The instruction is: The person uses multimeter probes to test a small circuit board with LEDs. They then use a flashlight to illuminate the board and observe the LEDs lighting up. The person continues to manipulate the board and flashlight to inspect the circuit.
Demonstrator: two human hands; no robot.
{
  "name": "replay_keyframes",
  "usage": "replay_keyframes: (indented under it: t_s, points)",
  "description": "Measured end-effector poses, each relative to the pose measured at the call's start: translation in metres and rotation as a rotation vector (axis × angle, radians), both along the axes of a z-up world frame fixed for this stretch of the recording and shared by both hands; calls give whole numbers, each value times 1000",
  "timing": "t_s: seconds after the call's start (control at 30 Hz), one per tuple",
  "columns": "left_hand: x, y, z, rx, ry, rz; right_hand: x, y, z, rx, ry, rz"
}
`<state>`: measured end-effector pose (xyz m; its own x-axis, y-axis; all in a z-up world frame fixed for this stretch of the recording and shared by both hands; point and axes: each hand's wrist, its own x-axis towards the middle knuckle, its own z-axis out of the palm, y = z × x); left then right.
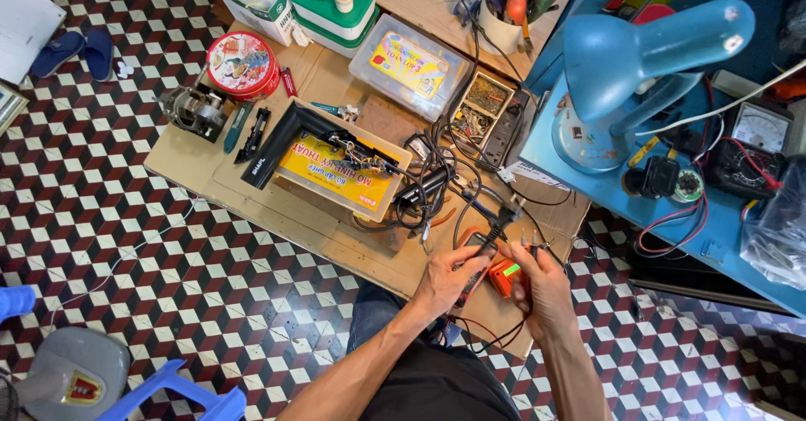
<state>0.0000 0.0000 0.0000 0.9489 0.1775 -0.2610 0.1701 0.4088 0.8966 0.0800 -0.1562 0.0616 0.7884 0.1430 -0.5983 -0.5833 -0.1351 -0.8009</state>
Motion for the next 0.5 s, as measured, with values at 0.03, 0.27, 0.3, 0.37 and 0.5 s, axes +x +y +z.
replay_keyframes:
  t_s: [0.03,0.27,0.3,0.37,0.5]
  points:
    - [-4,9,5,28,6,-45,-1,18,9,59,10,-25]
    - [-4,78,21,81,-113,-217,-16,94,29,253,-125,0]
    - [-1,88,23,-2,-183,-196,-17,100,29,261,-132,-23]
    - [5,109,28,-193,-173,-118,-21,111,29,215,-110,-51]
    - [23,131,41,-219,-70,-98,-35,133,23,226,-109,-111]
